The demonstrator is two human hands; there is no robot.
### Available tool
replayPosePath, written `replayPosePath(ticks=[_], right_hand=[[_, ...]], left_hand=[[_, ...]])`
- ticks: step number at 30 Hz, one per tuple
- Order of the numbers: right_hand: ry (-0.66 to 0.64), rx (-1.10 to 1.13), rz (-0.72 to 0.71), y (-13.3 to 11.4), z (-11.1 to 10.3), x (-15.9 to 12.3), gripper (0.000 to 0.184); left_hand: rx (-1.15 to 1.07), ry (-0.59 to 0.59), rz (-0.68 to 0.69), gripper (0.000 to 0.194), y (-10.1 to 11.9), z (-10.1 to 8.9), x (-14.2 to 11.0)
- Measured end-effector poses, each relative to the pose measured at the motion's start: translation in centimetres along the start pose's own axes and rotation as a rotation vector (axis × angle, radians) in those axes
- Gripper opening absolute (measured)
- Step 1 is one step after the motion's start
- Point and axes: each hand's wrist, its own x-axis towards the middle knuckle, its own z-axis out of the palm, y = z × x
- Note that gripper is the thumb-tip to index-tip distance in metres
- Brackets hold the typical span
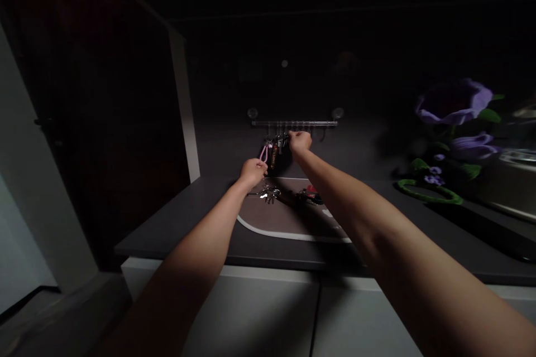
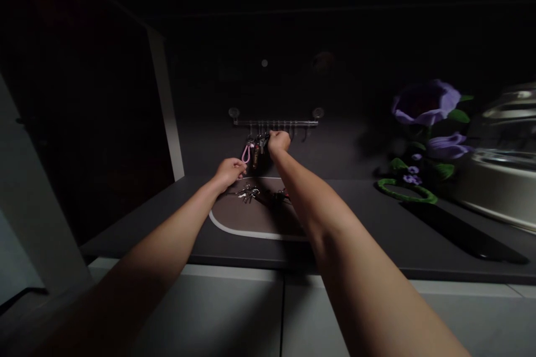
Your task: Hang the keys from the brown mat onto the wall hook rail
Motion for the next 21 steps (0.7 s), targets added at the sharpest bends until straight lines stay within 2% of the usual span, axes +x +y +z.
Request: replayPosePath(ticks=[7,16,21], right_hand=[[-0.005,-0.014,-0.016,1.2,0.3,0.2,0.019],[-0.046,0.059,-0.041,2.7,0.8,0.6,0.021],[-0.057,0.114,-0.029,3.3,1.3,0.9,0.021]], left_hand=[[-0.02,-0.021,-0.018,0.007,0.0,-0.1,0.0],[-0.002,-0.09,0.002,0.007,-0.1,-0.1,-0.2],[0.026,-0.087,-0.006,0.007,0.0,-0.2,-0.2]])
